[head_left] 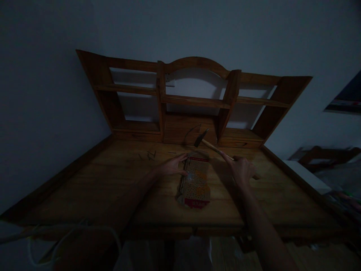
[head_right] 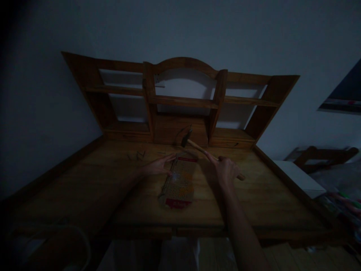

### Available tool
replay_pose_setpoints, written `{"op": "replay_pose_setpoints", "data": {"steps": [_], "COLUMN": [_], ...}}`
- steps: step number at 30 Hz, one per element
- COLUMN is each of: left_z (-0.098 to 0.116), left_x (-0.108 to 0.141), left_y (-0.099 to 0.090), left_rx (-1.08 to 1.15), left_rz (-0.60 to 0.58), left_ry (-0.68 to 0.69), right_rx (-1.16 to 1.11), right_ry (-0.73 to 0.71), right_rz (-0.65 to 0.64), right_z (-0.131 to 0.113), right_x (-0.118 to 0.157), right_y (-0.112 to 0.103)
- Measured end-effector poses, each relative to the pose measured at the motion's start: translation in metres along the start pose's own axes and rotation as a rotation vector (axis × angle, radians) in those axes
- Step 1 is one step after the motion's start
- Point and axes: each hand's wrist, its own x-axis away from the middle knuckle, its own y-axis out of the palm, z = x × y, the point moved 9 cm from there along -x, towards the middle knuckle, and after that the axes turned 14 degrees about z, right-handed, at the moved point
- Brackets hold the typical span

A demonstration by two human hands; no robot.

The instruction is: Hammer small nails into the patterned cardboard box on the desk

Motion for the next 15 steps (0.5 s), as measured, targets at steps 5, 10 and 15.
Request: {"op": "replay_pose_setpoints", "data": {"steps": [5,10,15], "left_z": [-0.004,0.007,0.021], "left_x": [0.004,0.011,0.013], "left_y": [-0.003,-0.006,-0.001], "left_rx": [-0.052,-0.202,-0.277], "left_rz": [-0.12,-0.163,-0.101], "left_ry": [0.003,0.146,0.164], "right_rx": [0.001,0.005,0.013], "right_ry": [0.004,0.024,0.024], "right_rz": [-0.001,-0.013,-0.037], "right_z": [0.001,0.002,0.003], "right_x": [0.0,-0.001,-0.001], "right_y": [0.001,-0.001,0.0]}}
